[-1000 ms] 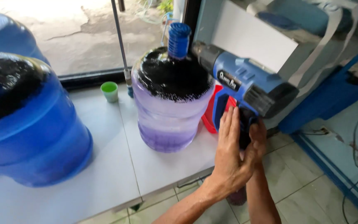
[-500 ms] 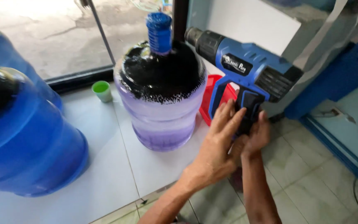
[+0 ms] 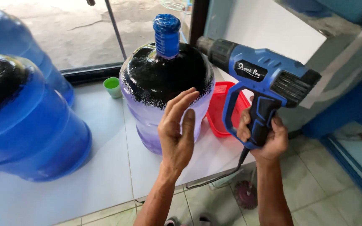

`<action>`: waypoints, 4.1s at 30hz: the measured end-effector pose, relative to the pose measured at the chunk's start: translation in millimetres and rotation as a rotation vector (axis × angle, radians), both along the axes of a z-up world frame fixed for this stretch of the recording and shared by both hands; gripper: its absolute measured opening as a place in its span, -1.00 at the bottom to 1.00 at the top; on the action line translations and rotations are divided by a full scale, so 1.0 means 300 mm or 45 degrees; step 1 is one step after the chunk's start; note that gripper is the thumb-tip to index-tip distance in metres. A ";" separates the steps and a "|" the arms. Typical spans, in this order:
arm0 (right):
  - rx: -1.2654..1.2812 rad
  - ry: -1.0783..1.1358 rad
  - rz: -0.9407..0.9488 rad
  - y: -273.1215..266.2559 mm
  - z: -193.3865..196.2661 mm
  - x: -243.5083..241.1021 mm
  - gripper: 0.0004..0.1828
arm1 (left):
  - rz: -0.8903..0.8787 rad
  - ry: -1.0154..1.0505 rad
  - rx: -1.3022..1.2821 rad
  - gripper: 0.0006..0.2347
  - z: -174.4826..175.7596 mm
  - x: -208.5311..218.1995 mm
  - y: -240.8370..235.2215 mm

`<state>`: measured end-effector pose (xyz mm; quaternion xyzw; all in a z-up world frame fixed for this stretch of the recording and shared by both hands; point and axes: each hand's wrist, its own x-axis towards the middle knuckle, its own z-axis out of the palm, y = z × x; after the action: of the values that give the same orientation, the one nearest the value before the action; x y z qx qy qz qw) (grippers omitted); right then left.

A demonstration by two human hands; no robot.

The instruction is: Applying labels and heat-shrinking plastic seals on large water bottles.

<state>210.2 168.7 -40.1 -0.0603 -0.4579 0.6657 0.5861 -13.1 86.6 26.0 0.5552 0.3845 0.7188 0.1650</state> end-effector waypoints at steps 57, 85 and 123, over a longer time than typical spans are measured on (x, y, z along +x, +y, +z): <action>-0.104 0.086 0.355 0.371 0.047 0.187 -0.38 | 0.441 0.527 -0.144 -0.56 0.018 0.598 0.218; 0.060 -0.116 -0.153 0.025 0.156 0.032 -0.27 | 0.128 0.406 0.038 -0.59 0.042 0.357 -0.057; 0.478 -0.511 -0.398 0.043 0.559 -0.018 -0.68 | 0.143 0.043 0.305 -0.67 0.229 0.249 0.049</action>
<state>204.6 181.6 127.7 -0.1507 -0.6645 0.4460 0.5803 61.6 101.4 94.6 0.5605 0.3291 0.7583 0.0503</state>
